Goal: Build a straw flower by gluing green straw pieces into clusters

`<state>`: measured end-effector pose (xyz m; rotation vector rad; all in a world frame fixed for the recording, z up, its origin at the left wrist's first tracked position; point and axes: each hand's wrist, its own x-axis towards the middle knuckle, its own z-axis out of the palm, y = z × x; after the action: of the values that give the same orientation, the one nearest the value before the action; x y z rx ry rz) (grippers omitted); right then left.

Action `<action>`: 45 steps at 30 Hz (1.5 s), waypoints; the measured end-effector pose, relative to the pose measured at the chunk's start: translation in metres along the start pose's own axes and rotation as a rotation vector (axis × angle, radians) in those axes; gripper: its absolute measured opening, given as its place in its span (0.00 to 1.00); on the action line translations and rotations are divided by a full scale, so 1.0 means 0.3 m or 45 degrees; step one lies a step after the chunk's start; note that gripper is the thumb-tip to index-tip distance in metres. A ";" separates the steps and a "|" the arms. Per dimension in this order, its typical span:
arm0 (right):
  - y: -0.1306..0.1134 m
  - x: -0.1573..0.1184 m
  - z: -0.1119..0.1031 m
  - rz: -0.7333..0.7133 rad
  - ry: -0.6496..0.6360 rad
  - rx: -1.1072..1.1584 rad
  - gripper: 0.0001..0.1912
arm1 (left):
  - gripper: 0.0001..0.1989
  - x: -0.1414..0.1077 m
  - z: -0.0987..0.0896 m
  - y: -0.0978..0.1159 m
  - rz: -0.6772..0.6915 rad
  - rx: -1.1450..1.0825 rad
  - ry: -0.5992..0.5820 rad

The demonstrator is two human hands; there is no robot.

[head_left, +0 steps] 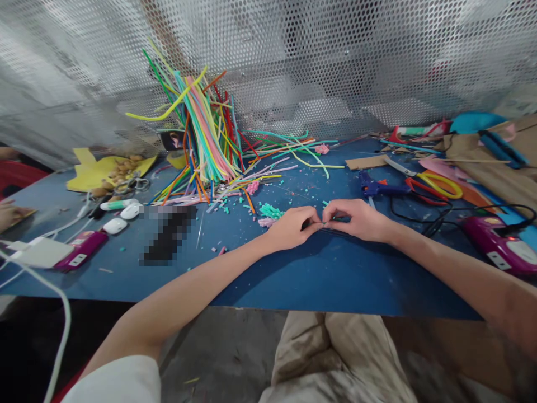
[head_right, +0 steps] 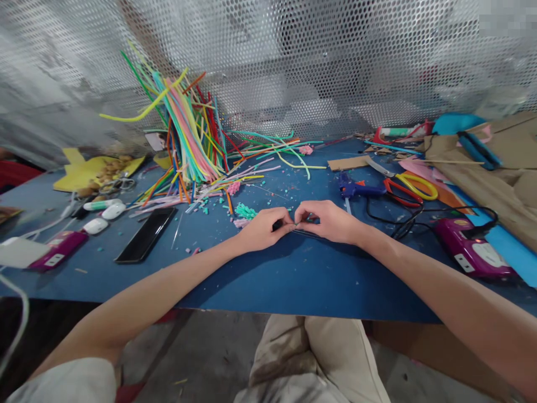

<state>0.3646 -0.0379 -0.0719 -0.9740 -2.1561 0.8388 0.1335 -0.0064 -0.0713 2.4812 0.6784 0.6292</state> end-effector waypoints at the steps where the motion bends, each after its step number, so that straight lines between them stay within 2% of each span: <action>1: -0.001 0.000 0.001 -0.007 0.011 -0.001 0.08 | 0.10 0.000 -0.001 -0.001 -0.016 -0.009 -0.001; 8: -0.011 -0.003 0.002 -0.056 0.089 -0.039 0.07 | 0.10 0.000 -0.010 -0.006 -0.040 -0.036 -0.013; 18: -0.012 0.002 0.002 -0.088 -0.244 -0.138 0.04 | 0.09 0.005 -0.006 -0.001 0.056 0.015 -0.087; 22: -0.001 -0.001 0.003 -0.036 -0.217 -0.034 0.02 | 0.09 0.004 -0.007 0.000 0.035 0.008 -0.088; 25: 0.004 -0.004 0.000 0.024 -0.142 0.088 0.06 | 0.09 0.002 -0.007 0.000 0.014 -0.019 -0.078; 29: -0.002 -0.006 -0.011 0.025 -0.050 -0.018 0.06 | 0.10 0.000 -0.006 0.002 0.002 -0.007 -0.062; 33: -0.011 -0.005 -0.017 -0.124 -0.105 -0.268 0.03 | 0.09 0.001 -0.004 0.002 0.014 0.008 -0.079; 36: -0.017 -0.005 -0.005 -0.238 -0.159 -0.322 0.06 | 0.09 0.001 -0.002 -0.001 0.045 0.032 -0.081; 41: -0.035 -0.012 0.022 -0.182 -0.241 -0.324 0.07 | 0.08 0.000 -0.001 -0.006 0.073 0.088 -0.092; 45: -0.041 -0.015 0.015 -0.107 -0.190 -0.311 0.03 | 0.08 0.001 -0.001 -0.005 0.073 0.093 -0.091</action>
<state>0.3586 -0.0493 -0.0666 -0.9565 -2.4532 0.6352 0.1329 -0.0049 -0.0719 2.5852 0.6156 0.5425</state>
